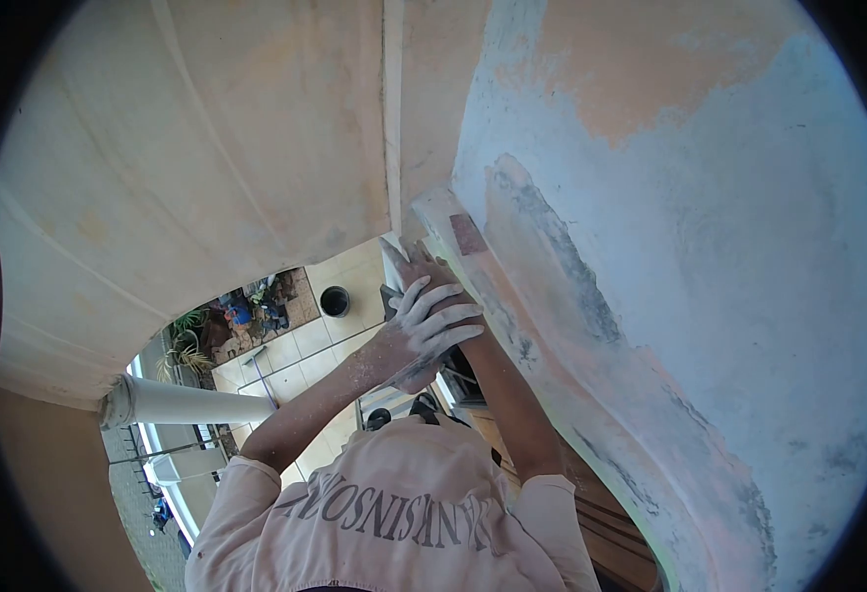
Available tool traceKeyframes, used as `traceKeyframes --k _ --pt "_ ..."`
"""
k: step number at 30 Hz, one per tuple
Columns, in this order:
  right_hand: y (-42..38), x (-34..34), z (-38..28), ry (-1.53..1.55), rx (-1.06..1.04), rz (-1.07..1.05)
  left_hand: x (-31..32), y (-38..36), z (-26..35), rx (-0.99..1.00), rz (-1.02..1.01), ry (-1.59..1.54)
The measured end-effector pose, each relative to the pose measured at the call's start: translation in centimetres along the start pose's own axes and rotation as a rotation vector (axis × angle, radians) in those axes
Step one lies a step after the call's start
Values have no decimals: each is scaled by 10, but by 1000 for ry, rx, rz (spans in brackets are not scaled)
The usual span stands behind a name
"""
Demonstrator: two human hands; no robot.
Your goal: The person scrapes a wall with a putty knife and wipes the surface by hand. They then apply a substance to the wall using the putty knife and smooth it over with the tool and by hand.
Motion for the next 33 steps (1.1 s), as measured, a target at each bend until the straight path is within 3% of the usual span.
traceKeyframes --k 1,4,6,8,9,12,16,18,19,20,21,24,27,30,31,33 --pt "-3 7 0 -109 8 148 4 -6 -4 -52 -63 -51" --pt "-21 4 -5 -143 8 146 -6 -19 -47 -245 39 -430" --pt "-30 -7 -10 4 25 72 -10 -30 -66 -296 97 -398" --pt "-30 -20 -12 319 61 -75 -10 -35 -83 -387 81 -482" --pt "-30 -14 -5 531 -55 149 -1 -45 -99 -473 115 -599" --pt "-46 -12 4 1554 -101 302 5 -58 -133 -631 175 -656" --pt "-45 23 9 1290 77 370 15 -44 -132 -940 204 -684" --pt "-43 27 1 1213 132 303 14 -20 -122 -861 196 -593" --pt "-36 42 16 1160 31 387 20 -13 -120 -844 146 -573" --pt "-39 37 20 1207 72 475 27 -6 -119 -826 98 -555" --pt "-41 33 20 1254 111 562 32 -3 -119 -820 178 -608" --pt "-50 34 35 1160 248 720 60 -4 -113 -956 21 -907" --pt "-59 43 46 980 393 680 67 -4 -111 -1032 -10 -915" --pt "-58 28 32 709 205 504 75 -15 -130 -950 -77 -722" --pt "-67 27 28 708 417 210 87 -28 -144 -1053 -57 -840" --pt "-73 10 11 325 303 333 114 -60 -178 -1238 -105 -944"
Point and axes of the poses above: each hand's wrist, its own y-axis towards the middle knuckle, its own x-axis out of the palm, z = x × y, the point moved 6 cm from there along y, towards the middle knuckle, and after that the axes turned 11 degrees about -y, right-handed, at the moved point
